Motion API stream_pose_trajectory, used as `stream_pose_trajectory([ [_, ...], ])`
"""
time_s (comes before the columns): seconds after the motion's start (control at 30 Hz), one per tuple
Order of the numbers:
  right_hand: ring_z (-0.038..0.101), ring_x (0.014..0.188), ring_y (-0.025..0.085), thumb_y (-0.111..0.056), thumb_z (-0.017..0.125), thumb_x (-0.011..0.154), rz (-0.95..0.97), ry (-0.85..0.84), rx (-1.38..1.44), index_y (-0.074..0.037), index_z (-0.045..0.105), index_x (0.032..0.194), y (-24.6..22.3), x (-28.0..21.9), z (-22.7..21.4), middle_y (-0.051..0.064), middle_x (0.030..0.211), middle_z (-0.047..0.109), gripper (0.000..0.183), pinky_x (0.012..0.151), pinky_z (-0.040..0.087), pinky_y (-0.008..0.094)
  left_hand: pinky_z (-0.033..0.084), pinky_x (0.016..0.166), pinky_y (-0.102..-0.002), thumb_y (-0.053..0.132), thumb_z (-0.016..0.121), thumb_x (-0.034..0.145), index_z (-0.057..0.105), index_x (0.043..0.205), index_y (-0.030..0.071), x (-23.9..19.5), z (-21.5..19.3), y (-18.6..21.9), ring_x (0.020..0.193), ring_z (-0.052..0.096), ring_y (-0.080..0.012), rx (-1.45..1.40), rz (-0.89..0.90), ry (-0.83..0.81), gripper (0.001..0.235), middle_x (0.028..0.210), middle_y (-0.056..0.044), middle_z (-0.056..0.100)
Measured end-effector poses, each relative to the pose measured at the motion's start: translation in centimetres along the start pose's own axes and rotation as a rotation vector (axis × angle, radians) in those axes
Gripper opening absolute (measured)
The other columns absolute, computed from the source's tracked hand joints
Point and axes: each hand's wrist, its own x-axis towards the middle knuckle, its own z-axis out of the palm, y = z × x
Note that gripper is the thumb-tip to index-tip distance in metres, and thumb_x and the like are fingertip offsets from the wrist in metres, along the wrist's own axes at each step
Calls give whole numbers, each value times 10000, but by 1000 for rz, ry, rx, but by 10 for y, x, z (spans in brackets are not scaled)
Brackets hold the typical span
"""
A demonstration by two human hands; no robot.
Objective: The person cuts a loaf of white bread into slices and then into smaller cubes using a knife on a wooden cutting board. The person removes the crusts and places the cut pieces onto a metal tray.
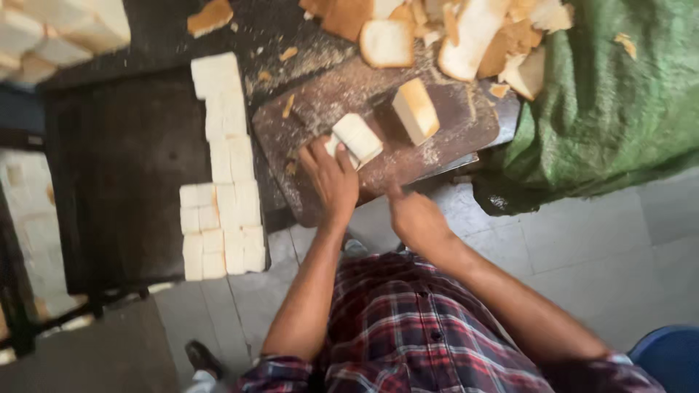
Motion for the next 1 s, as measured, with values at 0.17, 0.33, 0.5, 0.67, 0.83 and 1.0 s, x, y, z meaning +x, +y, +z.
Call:
stream_pose_trajectory([
  [0.17, 668, 729, 518, -43, 451, 889, 73, -27, -33, 29, 517, 1112, -6, 8, -1, 315, 744, 676, 244, 693, 512, 623, 162, 1150, -645, 302, 596, 998, 446, 1401, -35, 7, -6, 11, 1380, 330, -480, 394, 113, -33, 546, 1529, -298, 296],
  [0.33, 672, 740, 517, -51, 436, 921, 44, -15, -13, 26, 517, 1098, -5, 5, 4, 314, 774, 682, 210, 697, 519, 616, 17, 1257, -603, 480, 483, 1045, 242, 1572, -67, 35, 13, 18, 1553, 36, -447, 571, 287, -416, 797, 1668, -282, 82],
  [0.5, 676, 742, 510, -57, 443, 899, 41, 18, -17, 14, 531, 1081, 0, 12, 10, 321, 761, 679, 215, 711, 527, 602, 68, 1264, -595, 393, 446, 1029, 309, 1558, -68, 43, 25, 16, 1573, 122, -420, 560, 338, -398, 715, 1665, -253, 238],
  [0.67, 670, 737, 507, -88, 410, 989, 64, -16, 42, 20, 526, 1093, 6, 0, 8, 300, 782, 686, 190, 666, 514, 610, 67, 1264, -604, 348, 426, 1052, 323, 1561, -76, 39, 30, 5, 1566, 149, -412, 550, 363, -370, 670, 1656, -251, 287],
  [0.83, 638, 707, 521, -68, 480, 861, -59, -5, 156, 33, 499, 1089, 23, -55, -15, 282, 713, 671, 250, 606, 495, 591, 43, 1257, -587, 379, 408, 1050, 306, 1562, -64, 43, 37, -2, 1556, 129, -412, 582, 313, -443, 685, 1653, -246, 259],
  [1.0, 664, 724, 484, -79, 499, 888, 9, -139, -41, 58, 493, 1190, 34, -41, 8, 281, 769, 678, 331, 643, 510, 572, 22, 1257, -585, 391, 397, 1069, 299, 1576, -58, 36, 32, -5, 1565, 100, -389, 551, 355, -371, 685, 1675, -237, 211],
])
